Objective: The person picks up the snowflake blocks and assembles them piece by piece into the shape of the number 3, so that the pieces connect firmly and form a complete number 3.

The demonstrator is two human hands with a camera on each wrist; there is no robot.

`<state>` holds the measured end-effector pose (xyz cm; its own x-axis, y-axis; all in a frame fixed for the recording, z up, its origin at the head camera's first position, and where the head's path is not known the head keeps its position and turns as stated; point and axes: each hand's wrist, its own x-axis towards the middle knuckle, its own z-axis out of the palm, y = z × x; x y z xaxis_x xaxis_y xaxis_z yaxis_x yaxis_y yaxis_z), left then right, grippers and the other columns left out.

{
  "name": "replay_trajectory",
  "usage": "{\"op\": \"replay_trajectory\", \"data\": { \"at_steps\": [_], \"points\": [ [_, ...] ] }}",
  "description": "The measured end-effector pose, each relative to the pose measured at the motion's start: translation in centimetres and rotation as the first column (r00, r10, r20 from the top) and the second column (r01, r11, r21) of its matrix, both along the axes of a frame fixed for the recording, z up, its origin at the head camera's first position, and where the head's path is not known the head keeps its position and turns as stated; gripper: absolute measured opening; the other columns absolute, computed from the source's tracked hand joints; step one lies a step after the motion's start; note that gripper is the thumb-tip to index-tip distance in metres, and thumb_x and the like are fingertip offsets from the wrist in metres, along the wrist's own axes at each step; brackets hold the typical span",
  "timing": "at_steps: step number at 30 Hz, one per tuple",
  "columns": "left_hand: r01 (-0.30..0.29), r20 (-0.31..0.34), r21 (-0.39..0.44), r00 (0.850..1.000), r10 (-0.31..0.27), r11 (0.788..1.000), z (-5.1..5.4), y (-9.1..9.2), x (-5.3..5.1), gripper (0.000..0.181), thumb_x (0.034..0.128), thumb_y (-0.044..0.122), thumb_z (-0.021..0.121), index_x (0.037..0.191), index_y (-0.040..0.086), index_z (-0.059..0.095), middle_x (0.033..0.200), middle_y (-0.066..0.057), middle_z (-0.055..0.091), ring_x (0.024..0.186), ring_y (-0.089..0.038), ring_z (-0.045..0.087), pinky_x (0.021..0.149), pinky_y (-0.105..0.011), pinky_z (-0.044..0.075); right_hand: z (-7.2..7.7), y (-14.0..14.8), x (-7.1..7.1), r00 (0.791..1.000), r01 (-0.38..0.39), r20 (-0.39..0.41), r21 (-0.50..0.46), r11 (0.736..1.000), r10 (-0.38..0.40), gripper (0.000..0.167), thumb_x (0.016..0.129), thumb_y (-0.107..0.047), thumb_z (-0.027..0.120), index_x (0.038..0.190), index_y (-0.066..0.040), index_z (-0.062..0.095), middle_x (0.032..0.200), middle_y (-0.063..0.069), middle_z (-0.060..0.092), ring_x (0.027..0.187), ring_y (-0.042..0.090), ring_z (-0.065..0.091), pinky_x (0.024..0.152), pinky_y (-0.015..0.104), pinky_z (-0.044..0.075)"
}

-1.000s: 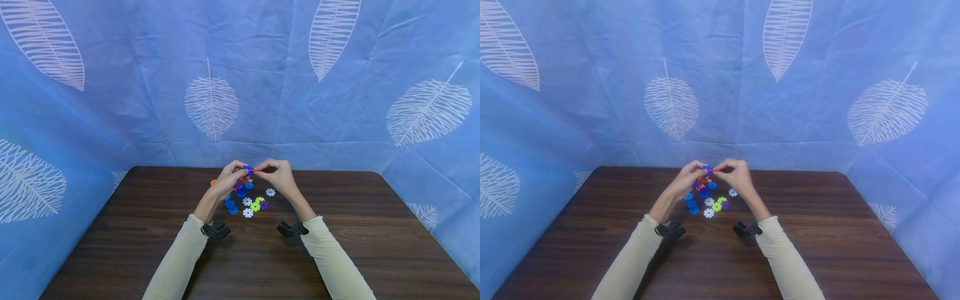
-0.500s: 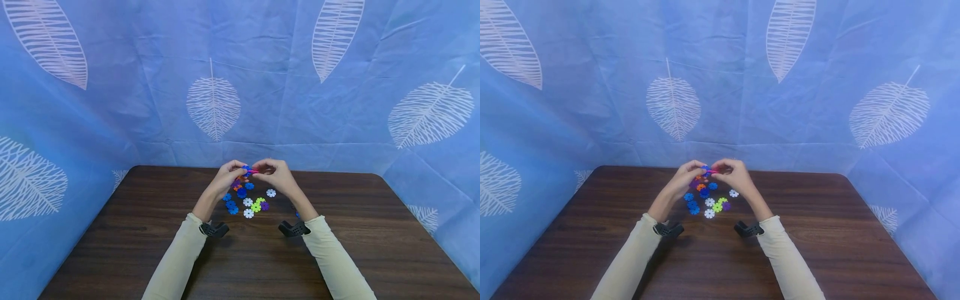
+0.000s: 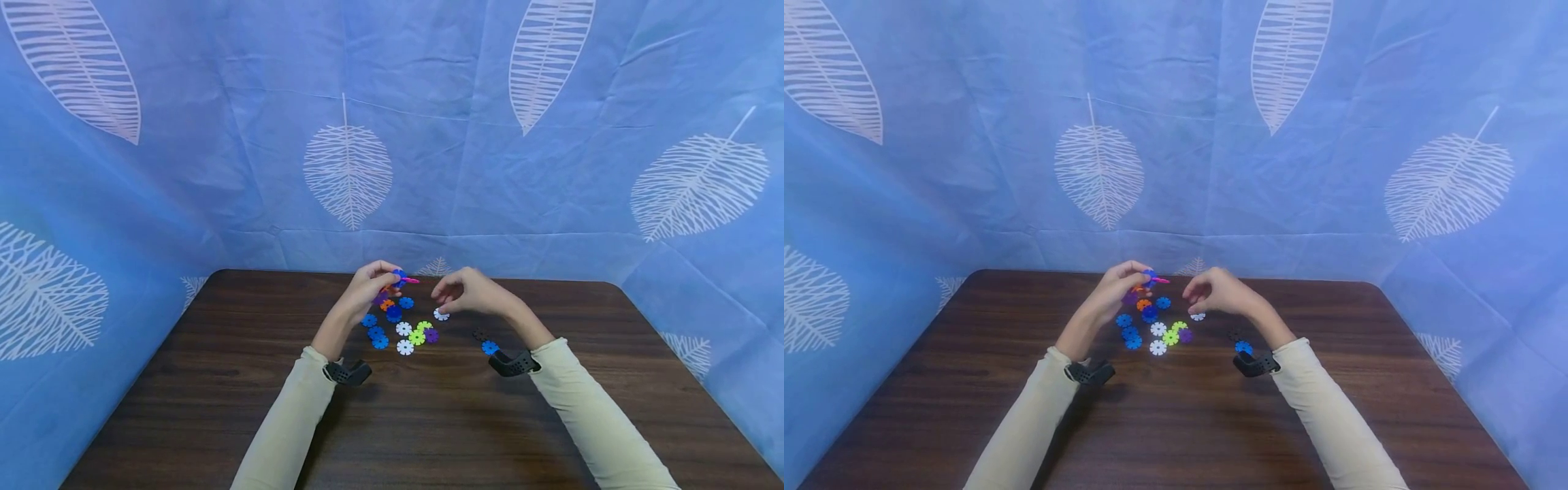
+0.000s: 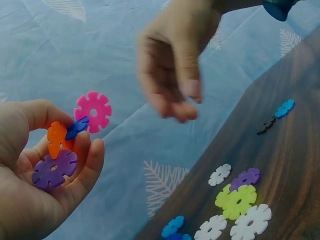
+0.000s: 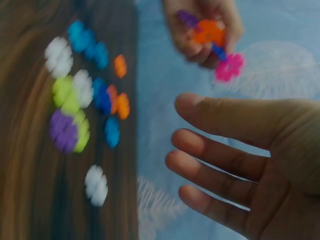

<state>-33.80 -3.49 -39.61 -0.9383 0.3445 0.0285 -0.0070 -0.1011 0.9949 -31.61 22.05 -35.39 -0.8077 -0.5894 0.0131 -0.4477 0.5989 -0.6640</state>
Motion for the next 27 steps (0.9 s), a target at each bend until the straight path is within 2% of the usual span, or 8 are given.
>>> {"op": "replay_trajectory", "data": {
  "at_steps": [5, 12, 15, 20, 24, 27],
  "points": [
    [0.0, -0.003, 0.005, 1.0, 0.0, 1.0, -0.1, -0.1, -0.1, 0.018, 0.1024, 0.012, 0.06, 0.117, 0.002, 0.063, 0.092, -0.001, 0.065, 0.079, -0.013, 0.066, 0.101, -0.049, 0.056, -0.9, 2.4, 0.3, 0.997, -0.046, 0.061, 0.116, 0.992, 0.04, 0.022, 0.086, -0.003, 0.079, 0.107, 0.002, 0.074, 0.098, 0.019, 0.074, 0.086, 0.016, 0.069, 0.074, 0.025, 0.059],
    [-0.005, -0.007, -0.005, 1.0, 0.005, 1.0, -0.3, -0.1, -0.2, 0.018, 0.1024, 0.012, 0.06, 0.117, 0.002, 0.063, 0.091, 0.0, 0.066, 0.081, -0.015, 0.067, 0.098, -0.045, 0.058, -2.4, 5.6, 1.0, 0.99, -0.113, 0.108, 0.223, 0.968, 0.091, 0.021, 0.083, 0.001, 0.08, 0.104, 0.003, 0.074, 0.094, 0.017, 0.07, 0.082, 0.014, 0.062, 0.07, 0.023, 0.055],
    [-0.006, -0.002, -0.007, 1.0, 0.006, 1.0, -0.3, -0.1, -0.2, 0.018, 0.1024, 0.012, 0.06, 0.117, 0.002, 0.063, 0.09, -0.001, 0.066, 0.081, -0.015, 0.067, 0.095, -0.042, 0.06, -2.8, 6.6, 1.3, 0.987, -0.129, 0.129, 0.244, 0.961, 0.1, 0.02, 0.083, 0.001, 0.08, 0.102, 0.001, 0.074, 0.091, 0.015, 0.069, 0.08, 0.014, 0.061, 0.068, 0.023, 0.054],
    [-0.007, 0.011, 0.002, 1.0, 0.007, 1.0, -0.4, 0.0, -0.2, 0.018, 0.1026, 0.011, 0.059, 0.117, 0.002, 0.063, 0.089, 0.0, 0.066, 0.08, -0.015, 0.066, 0.085, -0.032, 0.061, -3.8, 7.6, 1.7, 0.983, -0.106, 0.169, 0.252, 0.962, 0.064, 0.019, 0.083, 0.002, 0.079, 0.101, -0.002, 0.075, 0.089, 0.011, 0.068, 0.077, 0.013, 0.057, 0.065, 0.023, 0.051],
    [-0.005, 0.025, 0.009, 1.0, 0.005, 1.0, -0.4, 0.0, -0.2, 0.018, 0.1027, 0.012, 0.06, 0.118, 0.002, 0.063, 0.089, -0.001, 0.066, 0.081, -0.016, 0.067, 0.085, -0.031, 0.062, -4.4, 7.8, 1.9, 0.982, -0.092, 0.182, 0.245, 0.965, 0.047, 0.021, 0.083, 0.004, 0.078, 0.102, -0.002, 0.074, 0.088, 0.011, 0.065, 0.076, 0.014, 0.054, 0.063, 0.023, 0.049],
    [-0.006, 0.035, 0.012, 0.999, 0.006, 1.0, -0.5, 0.0, -0.3, 0.019, 0.1026, 0.012, 0.06, 0.119, 0.002, 0.063, 0.089, -0.001, 0.066, 0.081, -0.017, 0.067, 0.089, -0.036, 0.061, -4.8, 7.8, 1.9, 0.984, -0.082, 0.176, 0.246, 0.966, 0.039, 0.02, 0.083, 0.003, 0.079, 0.101, -0.004, 0.073, 0.088, 0.01, 0.064, 0.076, 0.013, 0.052, 0.063, 0.023, 0.047]
  ]
}}
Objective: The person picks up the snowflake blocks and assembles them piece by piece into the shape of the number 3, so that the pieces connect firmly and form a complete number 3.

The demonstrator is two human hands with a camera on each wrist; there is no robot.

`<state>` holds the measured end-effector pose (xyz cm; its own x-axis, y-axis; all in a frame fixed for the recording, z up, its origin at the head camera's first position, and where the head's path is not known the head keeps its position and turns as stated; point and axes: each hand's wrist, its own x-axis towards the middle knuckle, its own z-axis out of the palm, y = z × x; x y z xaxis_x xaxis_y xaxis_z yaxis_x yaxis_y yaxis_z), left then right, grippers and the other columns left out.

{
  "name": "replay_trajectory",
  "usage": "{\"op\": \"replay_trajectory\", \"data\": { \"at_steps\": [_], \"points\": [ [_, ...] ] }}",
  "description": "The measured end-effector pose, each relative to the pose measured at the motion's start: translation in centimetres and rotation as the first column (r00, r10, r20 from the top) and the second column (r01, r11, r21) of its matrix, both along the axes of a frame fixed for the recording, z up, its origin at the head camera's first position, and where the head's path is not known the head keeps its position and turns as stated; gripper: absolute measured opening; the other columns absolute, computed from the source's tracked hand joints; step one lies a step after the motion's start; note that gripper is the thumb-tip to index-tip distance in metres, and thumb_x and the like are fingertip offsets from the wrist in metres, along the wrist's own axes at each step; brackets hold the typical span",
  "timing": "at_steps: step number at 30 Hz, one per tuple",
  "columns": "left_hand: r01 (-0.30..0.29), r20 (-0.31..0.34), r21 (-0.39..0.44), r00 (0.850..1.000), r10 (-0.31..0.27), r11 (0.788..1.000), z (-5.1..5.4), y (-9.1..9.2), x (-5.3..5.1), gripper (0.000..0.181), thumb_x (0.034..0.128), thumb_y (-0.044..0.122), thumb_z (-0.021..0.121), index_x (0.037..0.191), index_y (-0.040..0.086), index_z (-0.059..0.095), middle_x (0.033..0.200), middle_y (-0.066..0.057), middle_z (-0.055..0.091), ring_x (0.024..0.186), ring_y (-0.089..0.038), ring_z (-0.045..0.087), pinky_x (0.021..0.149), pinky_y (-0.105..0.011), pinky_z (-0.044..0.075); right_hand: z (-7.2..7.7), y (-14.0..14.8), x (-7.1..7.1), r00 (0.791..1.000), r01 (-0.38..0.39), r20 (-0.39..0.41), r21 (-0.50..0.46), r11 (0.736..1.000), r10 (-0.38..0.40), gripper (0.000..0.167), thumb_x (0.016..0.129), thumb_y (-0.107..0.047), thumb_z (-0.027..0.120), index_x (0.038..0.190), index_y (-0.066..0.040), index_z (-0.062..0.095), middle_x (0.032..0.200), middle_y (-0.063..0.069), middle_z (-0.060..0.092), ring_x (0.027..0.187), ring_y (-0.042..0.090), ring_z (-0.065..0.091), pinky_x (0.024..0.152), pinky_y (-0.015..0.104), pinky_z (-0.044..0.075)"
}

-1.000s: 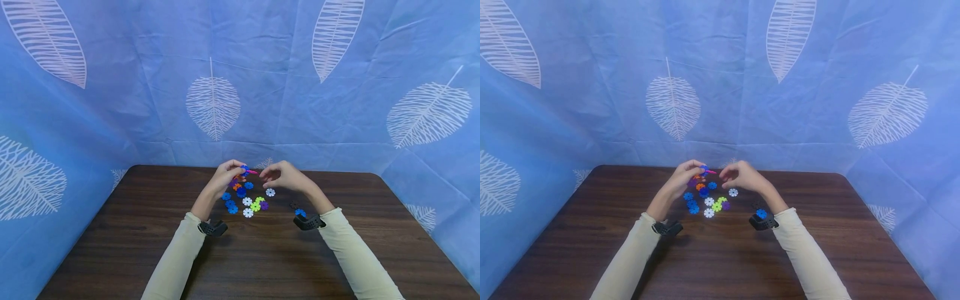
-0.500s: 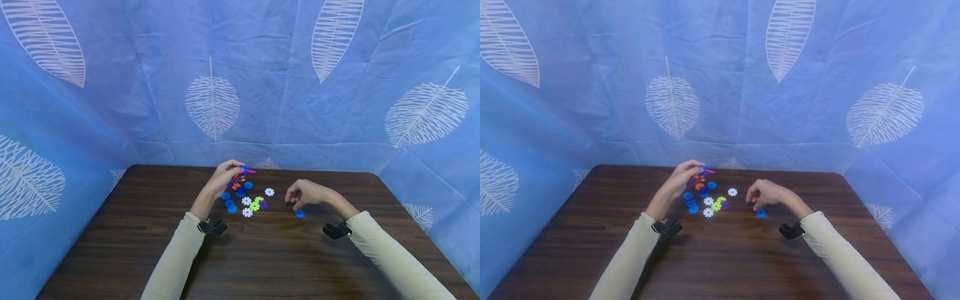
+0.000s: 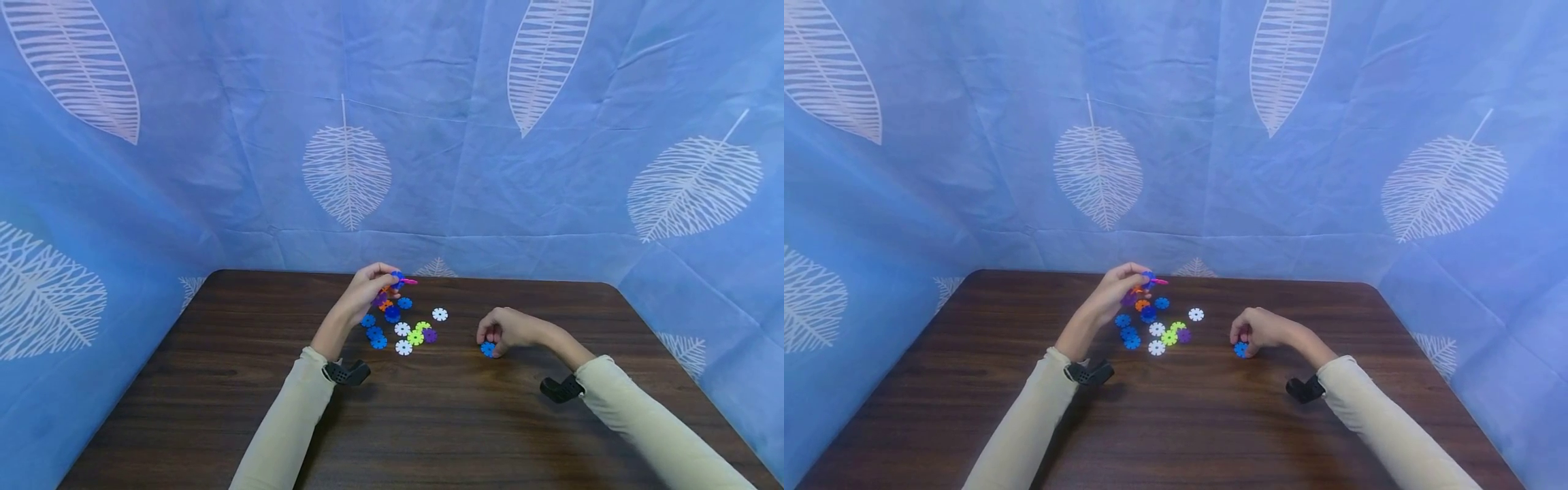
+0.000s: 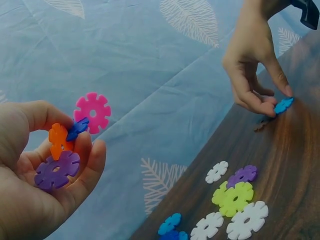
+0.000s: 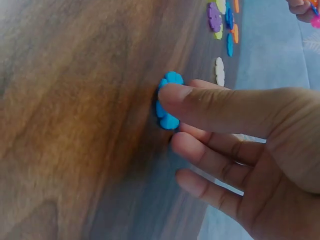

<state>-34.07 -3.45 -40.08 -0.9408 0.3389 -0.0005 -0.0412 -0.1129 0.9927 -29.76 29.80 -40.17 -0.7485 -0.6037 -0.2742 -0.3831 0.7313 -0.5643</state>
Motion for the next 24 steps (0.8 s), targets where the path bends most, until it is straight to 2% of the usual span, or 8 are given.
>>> {"op": "replay_trajectory", "data": {
  "at_steps": [4, 6, 11, 15, 19, 24],
  "points": [
    [-0.002, -0.003, -0.009, 1.0, 0.002, 1.0, 0.0, 0.0, 0.0, 0.022, 0.1032, 0.013, 0.059, 0.121, 0.0, 0.062, 0.092, -0.002, 0.065, 0.081, -0.016, 0.068, 0.099, -0.047, 0.058, -0.4, -0.4, -0.1, 1.0, -0.01, -0.019, -0.012, 1.0, 0.01, 0.017, 0.083, -0.001, 0.081, 0.098, -0.004, 0.072, 0.085, 0.009, 0.063, 0.073, 0.011, 0.051, 0.062, 0.022, 0.046],
    [-0.003, -0.01, -0.016, 1.0, 0.002, 1.0, 0.0, 0.0, 0.0, 0.025, 0.1036, 0.013, 0.058, 0.123, -0.001, 0.061, 0.094, -0.002, 0.064, 0.081, -0.015, 0.068, 0.1, -0.048, 0.057, -0.6, -0.6, -0.2, 0.999, -0.017, -0.034, -0.022, 1.0, 0.017, 0.016, 0.083, -0.003, 0.082, 0.095, -0.004, 0.072, 0.082, 0.008, 0.062, 0.071, 0.01, 0.05, 0.06, 0.022, 0.044],
    [-0.001, -0.007, -0.007, 1.0, 0.001, 1.0, 0.0, 0.0, 0.0, 0.027, 0.1038, 0.013, 0.057, 0.126, -0.003, 0.059, 0.093, -0.002, 0.063, 0.078, -0.012, 0.067, 0.089, -0.036, 0.062, -1.0, -1.3, -0.3, 0.998, -0.006, -0.06, -0.04, 0.999, 0.004, 0.012, 0.084, -0.003, 0.081, 0.088, -0.004, 0.069, 0.077, 0.005, 0.061, 0.067, 0.009, 0.051, 0.058, 0.021, 0.044],
    [0.001, 0.007, 0.014, 1.0, -0.001, 1.0, 0.1, 0.1, 0.1, 0.026, 0.1034, 0.012, 0.058, 0.125, -0.003, 0.058, 0.089, -0.002, 0.063, 0.077, -0.012, 0.066, 0.082, -0.029, 0.062, -1.1, -1.8, -0.4, 0.998, 0.021, -0.05, -0.07, 0.997, -0.024, 0.012, 0.085, 0.002, 0.077, 0.09, -0.002, 0.068, 0.076, 0.006, 0.062, 0.066, 0.009, 0.053, 0.058, 0.022, 0.046],
    [-0.001, 0.009, 0.025, 1.0, 0.001, 1.0, 0.2, 0.1, 0.2, 0.02, 0.103, 0.011, 0.058, 0.12, 0.0, 0.06, 0.088, -0.002, 0.063, 0.078, -0.012, 0.065, 0.084, -0.029, 0.062, -1.1, -2.3, -0.5, 0.997, 0.043, -0.064, -0.093, 0.995, -0.049, 0.018, 0.084, 0.004, 0.078, 0.097, 0.001, 0.067, 0.076, 0.009, 0.06, 0.065, 0.011, 0.051, 0.057, 0.022, 0.045],
    [-0.006, -0.002, 0.029, 1.0, 0.006, 1.0, 0.2, 0.1, 0.2, 0.016, 0.1027, 0.01, 0.058, 0.117, 0.002, 0.06, 0.088, -0.002, 0.063, 0.078, -0.012, 0.065, 0.084, -0.031, 0.062, -1.3, -2.5, -0.8, 0.991, 0.065, -0.113, -0.076, 0.995, -0.073, 0.02, 0.083, -0.001, 0.081, 0.099, 0.001, 0.07, 0.074, 0.005, 0.06, 0.065, 0.012, 0.051, 0.058, 0.022, 0.044]
  ]
}}
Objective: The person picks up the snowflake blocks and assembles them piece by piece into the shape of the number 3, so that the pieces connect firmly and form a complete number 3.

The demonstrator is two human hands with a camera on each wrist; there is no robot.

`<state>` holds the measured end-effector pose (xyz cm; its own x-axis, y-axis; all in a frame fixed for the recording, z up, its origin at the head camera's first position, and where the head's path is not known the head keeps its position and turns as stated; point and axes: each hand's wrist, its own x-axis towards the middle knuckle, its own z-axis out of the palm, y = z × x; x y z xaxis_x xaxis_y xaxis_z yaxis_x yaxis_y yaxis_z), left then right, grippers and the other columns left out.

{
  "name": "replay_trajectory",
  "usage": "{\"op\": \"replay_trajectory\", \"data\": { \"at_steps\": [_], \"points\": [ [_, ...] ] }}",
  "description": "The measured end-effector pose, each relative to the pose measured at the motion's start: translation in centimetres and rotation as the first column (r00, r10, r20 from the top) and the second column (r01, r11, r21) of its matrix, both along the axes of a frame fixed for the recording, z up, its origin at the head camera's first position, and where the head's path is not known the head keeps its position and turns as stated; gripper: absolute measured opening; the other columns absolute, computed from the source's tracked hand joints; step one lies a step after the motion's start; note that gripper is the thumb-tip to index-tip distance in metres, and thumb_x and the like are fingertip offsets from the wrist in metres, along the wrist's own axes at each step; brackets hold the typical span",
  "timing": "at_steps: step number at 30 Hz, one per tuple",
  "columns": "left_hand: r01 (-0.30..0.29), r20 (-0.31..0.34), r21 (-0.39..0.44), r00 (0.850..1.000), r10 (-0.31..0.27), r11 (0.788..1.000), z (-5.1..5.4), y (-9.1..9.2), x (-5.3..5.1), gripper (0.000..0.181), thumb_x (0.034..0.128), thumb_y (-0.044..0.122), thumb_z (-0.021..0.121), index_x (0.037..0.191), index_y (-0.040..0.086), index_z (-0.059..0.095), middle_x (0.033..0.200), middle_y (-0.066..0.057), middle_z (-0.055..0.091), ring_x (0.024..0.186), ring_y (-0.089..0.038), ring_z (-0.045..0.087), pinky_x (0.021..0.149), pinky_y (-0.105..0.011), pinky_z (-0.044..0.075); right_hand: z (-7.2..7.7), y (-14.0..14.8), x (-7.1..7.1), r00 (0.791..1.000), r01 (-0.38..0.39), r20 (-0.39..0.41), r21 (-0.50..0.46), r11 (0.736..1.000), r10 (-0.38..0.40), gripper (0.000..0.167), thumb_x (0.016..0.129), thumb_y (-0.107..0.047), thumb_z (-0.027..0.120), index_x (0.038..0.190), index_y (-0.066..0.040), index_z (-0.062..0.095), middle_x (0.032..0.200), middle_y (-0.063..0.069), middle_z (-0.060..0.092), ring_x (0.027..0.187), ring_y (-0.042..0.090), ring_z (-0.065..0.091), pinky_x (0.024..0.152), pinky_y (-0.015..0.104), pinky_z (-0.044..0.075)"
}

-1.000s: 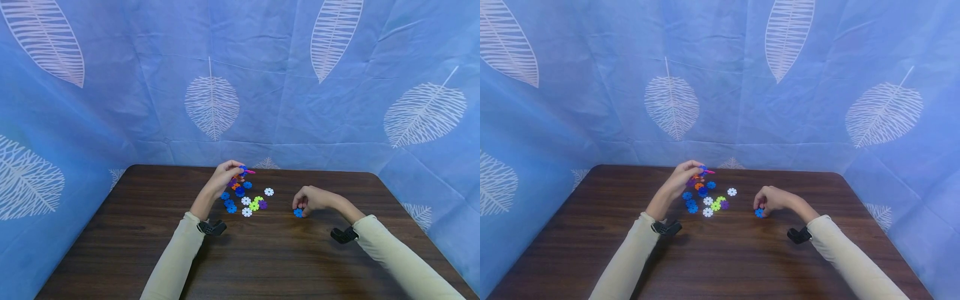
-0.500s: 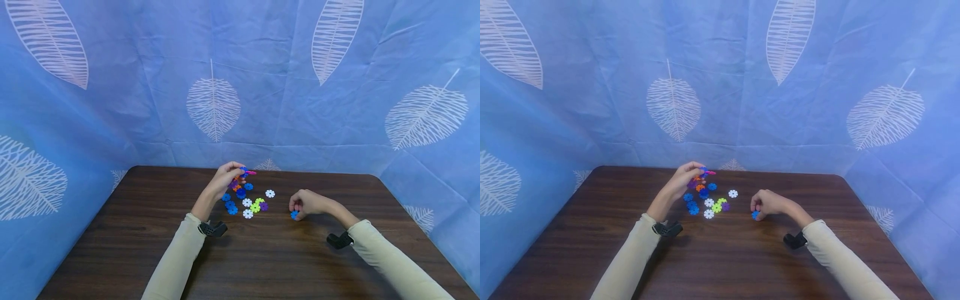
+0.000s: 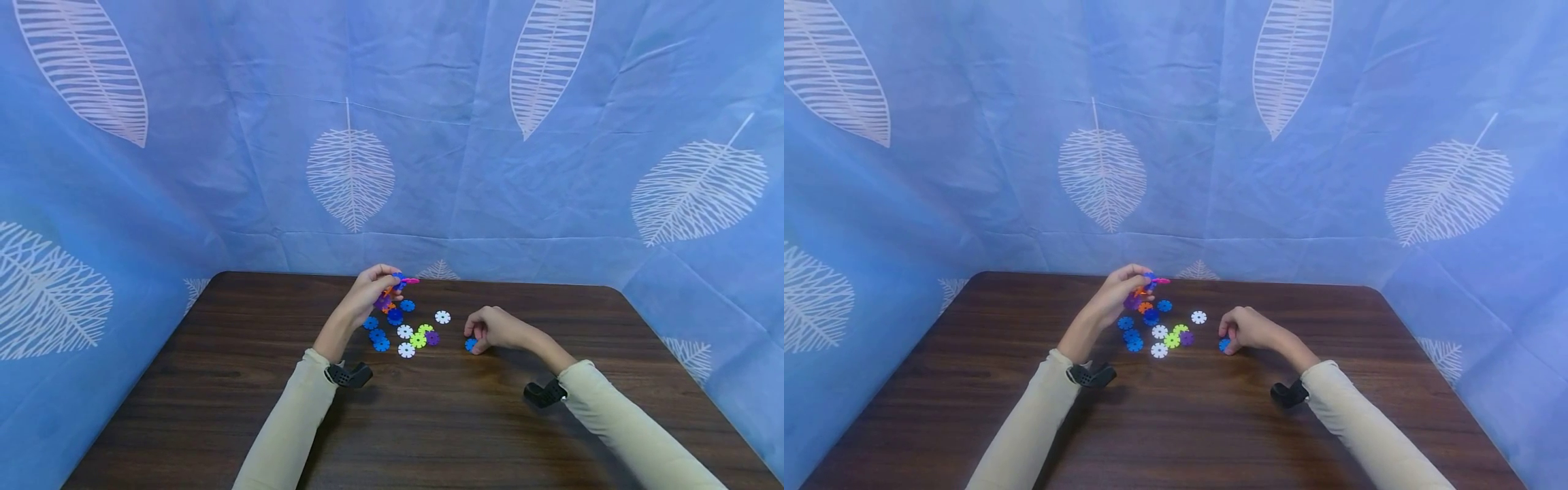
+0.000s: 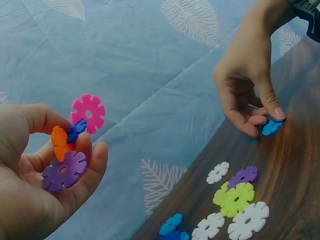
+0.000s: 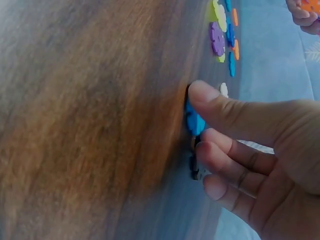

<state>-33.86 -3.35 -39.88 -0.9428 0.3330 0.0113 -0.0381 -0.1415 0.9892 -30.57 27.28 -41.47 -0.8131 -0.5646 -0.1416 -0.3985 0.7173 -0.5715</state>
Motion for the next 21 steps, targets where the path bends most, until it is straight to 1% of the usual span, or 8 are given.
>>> {"op": "replay_trajectory", "data": {
  "at_steps": [2, 7, 10, 12, 14, 16, 19, 21],
  "points": [
    [-0.003, 0.001, -0.004, 1.0, 0.003, 1.0, 0.0, 0.0, 0.0, 0.017, 0.1027, 0.01, 0.058, 0.118, 0.002, 0.061, 0.088, -0.002, 0.063, 0.078, -0.013, 0.065, 0.086, -0.033, 0.062, -0.1, 0.0, -0.1, 1.0, 0.005, -0.003, 0.008, 1.0, -0.005, 0.018, 0.083, -0.003, 0.082, 0.097, -0.001, 0.071, 0.074, 0.003, 0.06, 0.066, 0.011, 0.051, 0.058, 0.022, 0.044],
    [-0.005, 0.001, -0.011, 1.0, 0.005, 1.0, -0.1, 0.0, 0.0, 0.019, 0.1029, 0.01, 0.058, 0.119, 0.001, 0.061, 0.088, -0.002, 0.063, 0.08, -0.015, 0.065, 0.099, -0.047, 0.058, -0.2, -0.3, -0.2, 1.0, -0.009, -0.008, 0.016, 1.0, 0.009, 0.017, 0.081, -0.006, 0.085, 0.091, -0.005, 0.071, 0.075, 0.002, 0.06, 0.068, 0.01, 0.051, 0.059, 0.023, 0.045],
    [-0.006, -0.001, -0.013, 1.0, 0.006, 1.0, -0.1, 0.0, -0.1, 0.019, 0.103, 0.01, 0.058, 0.119, 0.001, 0.061, 0.088, -0.002, 0.063, 0.08, -0.015, 0.065, 0.103, -0.052, 0.055, -0.3, -0.5, -0.4, 1.0, -0.023, -0.004, -0.001, 1.0, 0.023, 0.021, 0.08, -0.006, 0.086, 0.09, -0.005, 0.067, 0.077, 0.004, 0.06, 0.069, 0.011, 0.052, 0.06, 0.023, 0.046],
    [-0.006, -0.002, -0.018, 1.0, 0.006, 1.0, -0.1, 0.0, -0.1, 0.019, 0.1034, 0.01, 0.057, 0.12, 0.001, 0.061, 0.089, -0.002, 0.063, 0.08, -0.014, 0.066, 0.104, -0.053, 0.054, -0.3, -0.7, -0.5, 1.0, -0.021, 0.008, -0.032, 0.999, 0.021, 0.022, 0.08, -0.004, 0.085, 0.089, -0.004, 0.065, 0.077, 0.005, 0.059, 0.069, 0.012, 0.052, 0.06, 0.023, 0.046],
    [-0.004, -0.002, -0.023, 1.0, 0.004, 1.0, -0.1, 0.0, -0.1, 0.02, 0.1037, 0.01, 0.056, 0.121, 0.001, 0.06, 0.089, -0.002, 0.063, 0.08, -0.013, 0.066, 0.103, -0.052, 0.054, -0.4, -0.9, -0.6, 1.0, -0.013, 0.015, -0.067, 0.998, 0.014, 0.021, 0.081, -0.001, 0.083, 0.09, -0.002, 0.063, 0.077, 0.006, 0.058, 0.069, 0.013, 0.052, 0.06, 0.024, 0.047],
    [0.0, -0.004, -0.027, 1.0, 0.0, 1.0, -0.1, 0.0, -0.1, 0.022, 0.1039, 0.011, 0.056, 0.123, 0.0, 0.059, 0.09, -0.002, 0.062, 0.08, -0.013, 0.066, 0.1, -0.048, 0.057, -0.4, -1.1, -0.7, 1.0, 0.013, 0.015, -0.109, 0.994, -0.011, 0.018, 0.082, 0.002, 0.08, 0.09, 0.0, 0.064, 0.077, 0.006, 0.058, 0.069, 0.014, 0.053, 0.06, 0.024, 0.048],
    [0.004, -0.007, -0.029, 1.0, -0.005, 1.0, -0.2, 0.1, -0.1, 0.026, 0.1041, 0.01, 0.055, 0.126, -0.003, 0.057, 0.09, -0.002, 0.062, 0.079, -0.012, 0.065, 0.092, -0.039, 0.061, -0.2, -1.6, -0.9, 0.998, 0.061, -0.018, -0.163, 0.985, -0.064, 0.013, 0.086, 0.002, 0.077, 0.093, 0.001, 0.067, 0.079, 0.007, 0.061, 0.072, 0.015, 0.055, 0.061, 0.024, 0.05],
    [0.005, -0.005, -0.028, 1.0, -0.005, 1.0, -0.2, 0.1, -0.1, 0.027, 0.1041, 0.01, 0.056, 0.127, -0.003, 0.057, 0.09, -0.003, 0.062, 0.079, -0.012, 0.065, 0.09, -0.037, 0.062, 0.1, -2.1, -1.0, 0.993, 0.099, -0.043, -0.207, 0.973, -0.11, 0.012, 0.088, 0.0, 0.076, 0.098, 0.001, 0.07, 0.082, 0.007, 0.065, 0.072, 0.018, 0.059, 0.06, 0.026, 0.052]
  ]
}}
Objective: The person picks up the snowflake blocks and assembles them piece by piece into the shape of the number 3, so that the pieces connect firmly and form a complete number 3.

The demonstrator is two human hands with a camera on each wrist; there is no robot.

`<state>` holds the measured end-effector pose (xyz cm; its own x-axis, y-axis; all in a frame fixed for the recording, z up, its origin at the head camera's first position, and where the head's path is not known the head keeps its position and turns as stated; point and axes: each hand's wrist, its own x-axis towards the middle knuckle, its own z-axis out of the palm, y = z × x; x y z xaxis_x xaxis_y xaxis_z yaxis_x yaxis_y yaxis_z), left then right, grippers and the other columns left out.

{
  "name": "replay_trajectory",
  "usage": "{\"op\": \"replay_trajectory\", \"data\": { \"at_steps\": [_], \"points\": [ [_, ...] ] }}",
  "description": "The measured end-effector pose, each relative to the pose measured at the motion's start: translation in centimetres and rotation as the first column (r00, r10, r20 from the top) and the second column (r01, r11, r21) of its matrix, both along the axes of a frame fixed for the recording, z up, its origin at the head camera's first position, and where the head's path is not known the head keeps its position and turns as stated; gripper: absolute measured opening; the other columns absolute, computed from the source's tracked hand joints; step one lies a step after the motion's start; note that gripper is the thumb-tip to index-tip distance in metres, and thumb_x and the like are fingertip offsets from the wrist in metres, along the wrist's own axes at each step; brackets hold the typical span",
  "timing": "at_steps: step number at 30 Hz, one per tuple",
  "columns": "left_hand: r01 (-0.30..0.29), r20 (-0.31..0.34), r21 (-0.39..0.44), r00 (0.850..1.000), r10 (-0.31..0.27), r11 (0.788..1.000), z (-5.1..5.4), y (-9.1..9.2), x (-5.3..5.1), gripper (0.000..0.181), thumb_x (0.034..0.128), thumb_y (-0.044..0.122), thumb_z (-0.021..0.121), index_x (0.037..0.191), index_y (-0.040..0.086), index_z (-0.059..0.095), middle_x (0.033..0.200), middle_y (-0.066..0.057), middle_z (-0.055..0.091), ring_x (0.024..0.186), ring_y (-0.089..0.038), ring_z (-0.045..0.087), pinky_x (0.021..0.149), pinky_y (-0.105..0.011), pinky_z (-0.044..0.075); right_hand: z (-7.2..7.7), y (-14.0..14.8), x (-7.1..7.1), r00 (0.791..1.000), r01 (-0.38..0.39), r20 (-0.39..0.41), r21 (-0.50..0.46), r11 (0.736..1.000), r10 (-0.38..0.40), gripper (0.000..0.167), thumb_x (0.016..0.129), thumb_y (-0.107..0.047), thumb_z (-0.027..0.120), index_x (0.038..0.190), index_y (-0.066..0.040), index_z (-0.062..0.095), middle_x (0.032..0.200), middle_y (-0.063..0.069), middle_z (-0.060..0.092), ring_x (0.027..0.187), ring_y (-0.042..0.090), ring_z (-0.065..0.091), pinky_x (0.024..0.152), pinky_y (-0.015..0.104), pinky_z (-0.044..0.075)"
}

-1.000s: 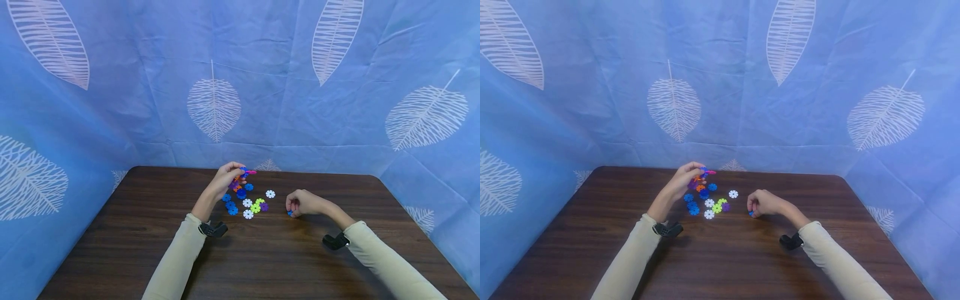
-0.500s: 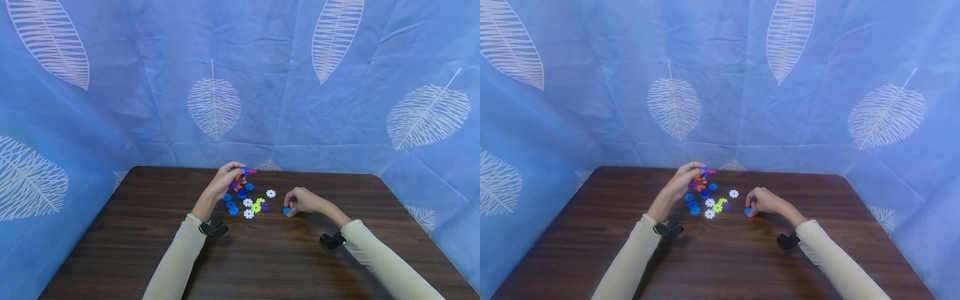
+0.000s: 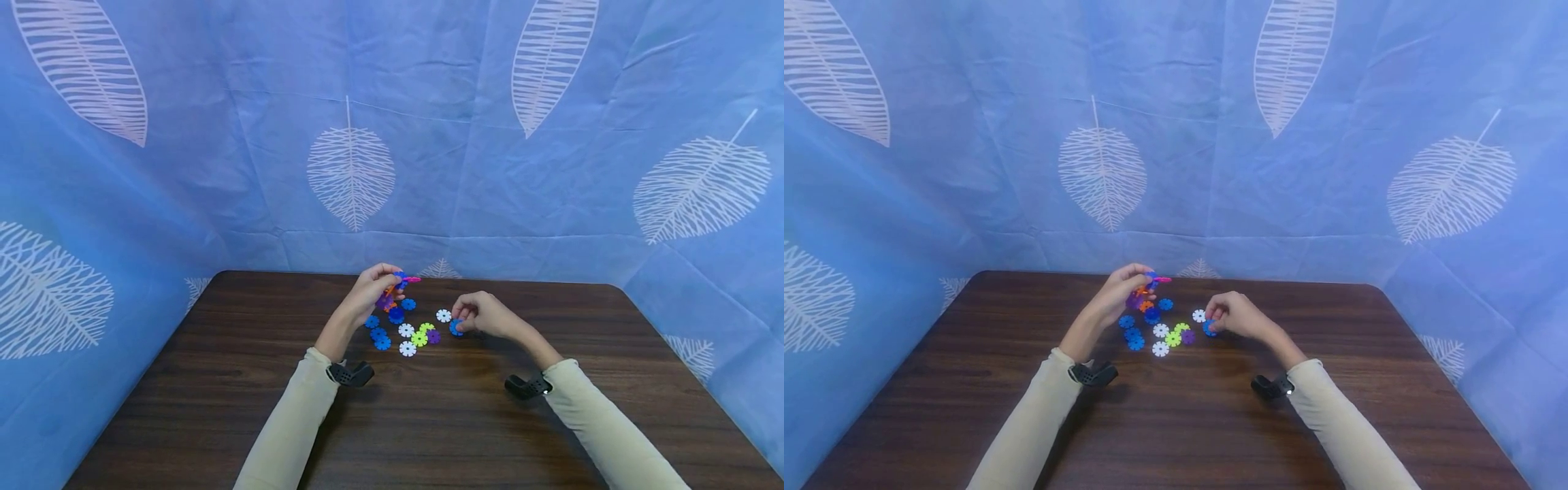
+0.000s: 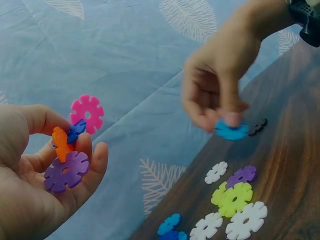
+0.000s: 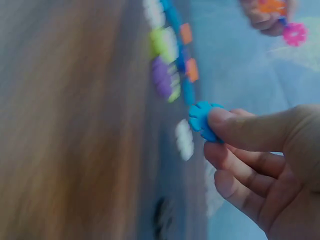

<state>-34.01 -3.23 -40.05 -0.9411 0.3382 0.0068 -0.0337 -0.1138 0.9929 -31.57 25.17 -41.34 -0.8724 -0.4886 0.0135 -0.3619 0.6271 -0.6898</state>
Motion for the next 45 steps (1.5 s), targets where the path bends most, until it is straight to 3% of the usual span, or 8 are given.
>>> {"op": "replay_trajectory", "data": {
  "at_steps": [7, 11, 17, 22, 26, 32, 38, 45],
  "points": [
    [-0.003, -0.004, 0.004, 1.0, 0.003, 1.0, -0.1, 0.1, -0.1, 0.025, 0.1042, 0.011, 0.055, 0.126, -0.002, 0.057, 0.092, -0.005, 0.061, 0.08, -0.013, 0.065, 0.104, -0.053, 0.053, 2.2, -2.3, 0.0, 0.99, 0.123, -0.038, -0.229, 0.966, -0.135, 0.019, 0.095, -0.006, 0.071, 0.111, 0.003, 0.073, 0.095, 0.02, 0.074, 0.075, 0.025, 0.072, 0.066, 0.036, 0.061],
    [-0.013, 0.001, 0.001, 1.0, 0.013, 1.0, -0.1, 0.1, -0.1, 0.022, 0.1047, 0.012, 0.056, 0.124, 0.002, 0.058, 0.094, -0.005, 0.061, 0.081, -0.014, 0.066, 0.105, -0.055, 0.051, 3.1, -3.7, -0.2, 0.981, 0.185, 0.02, -0.382, 0.905, -0.192, 0.024, 0.095, -0.005, 0.071, 0.115, 0.008, 0.069, 0.097, 0.02, 0.073, 0.079, 0.017, 0.074, 0.069, 0.029, 0.063],
    [-0.015, -0.009, 0.008, 1.0, 0.015, 1.0, -0.2, 0.0, -0.1, 0.02, 0.104, 0.012, 0.057, 0.121, 0.002, 0.059, 0.091, -0.004, 0.061, 0.083, -0.016, 0.065, 0.105, -0.055, 0.052, 3.7, -5.0, -0.6, 0.971, 0.235, 0.096, -0.54, 0.808, -0.218, 0.027, 0.093, -0.005, 0.072, 0.113, 0.012, 0.064, 0.087, 0.005, 0.072, 0.077, 0.014, 0.074, 0.071, 0.03, 0.064],
    [-0.012, -0.022, 0.014, 1.0, 0.013, 1.0, -0.3, -0.1, -0.2, 0.023, 0.103, 0.012, 0.057, 0.123, 0.001, 0.059, 0.09, -0.004, 0.063, 0.084, -0.018, 0.065, 0.089, -0.038, 0.062, 3.9, -5.7, -0.6, 0.971, 0.235, 0.117, -0.609, 0.757, -0.208, 0.027, 0.093, -0.003, 0.072, 0.112, 0.013, 0.062, 0.083, 0.002, 0.074, 0.075, 0.014, 0.075, 0.071, 0.03, 0.064],
    [-0.011, -0.02, 0.023, 1.0, 0.012, 1.0, -0.3, -0.1, -0.2, 0.023, 0.1028, 0.012, 0.057, 0.123, 0.001, 0.06, 0.093, -0.008, 0.063, 0.084, -0.018, 0.065, 0.075, -0.026, 0.061, 3.8, -6.1, -0.5, 0.968, 0.249, 0.134, -0.621, 0.743, -0.211, 0.026, 0.093, -0.004, 0.072, 0.112, 0.012, 0.062, 0.083, 0.001, 0.075, 0.077, 0.016, 0.076, 0.072, 0.031, 0.064],
    [-0.007, -0.026, 0.018, 1.0, 0.008, 1.0, -0.2, -0.2, -0.1, 0.021, 0.1028, 0.012, 0.057, 0.121, 0.002, 0.06, 0.09, -0.003, 0.064, 0.084, -0.017, 0.066, 0.074, -0.024, 0.06, 3.7, -6.5, -0.3, 0.968, 0.248, 0.136, -0.62, 0.745, -0.21, 0.028, 0.094, -0.005, 0.072, 0.113, 0.012, 0.061, 0.083, 0.0, 0.074, 0.079, 0.017, 0.076, 0.073, 0.033, 0.064],
    [0.02, -0.015, 0.016, 1.0, -0.02, 1.0, 0.1, 0.0, 0.2, 0.027, 0.1054, 0.017, 0.055, 0.127, 0.0, 0.059, 0.093, 0.0, 0.062, 0.088, -0.015, 0.064, 0.094, -0.039, 0.06, 3.6, -6.7, -0.1, 0.969, 0.241, 0.116, -0.626, 0.741, -0.217, 0.037, 0.094, -0.008, 0.073, 0.122, 0.014, 0.062, 0.085, 0.0, 0.074, 0.082, 0.02, 0.077, 0.073, 0.031, 0.064],
    [0.065, 0.002, 0.003, 0.998, -0.065, 0.998, 0.0, 0.3, 0.2, 0.039, 0.1068, 0.026, 0.054, 0.135, -0.001, 0.058, 0.121, -0.009, 0.057, 0.093, -0.014, 0.063, 0.097, -0.038, 0.056, 3.6, -7.2, 0.1, 0.967, 0.243, 0.104, -0.661, 0.71, -0.234, 0.033, 0.094, -0.005, 0.072, 0.12, 0.014, 0.064, 0.083, -0.002, 0.073, 0.077, 0.015, 0.075, 0.073, 0.033, 0.064]
  ]
}}
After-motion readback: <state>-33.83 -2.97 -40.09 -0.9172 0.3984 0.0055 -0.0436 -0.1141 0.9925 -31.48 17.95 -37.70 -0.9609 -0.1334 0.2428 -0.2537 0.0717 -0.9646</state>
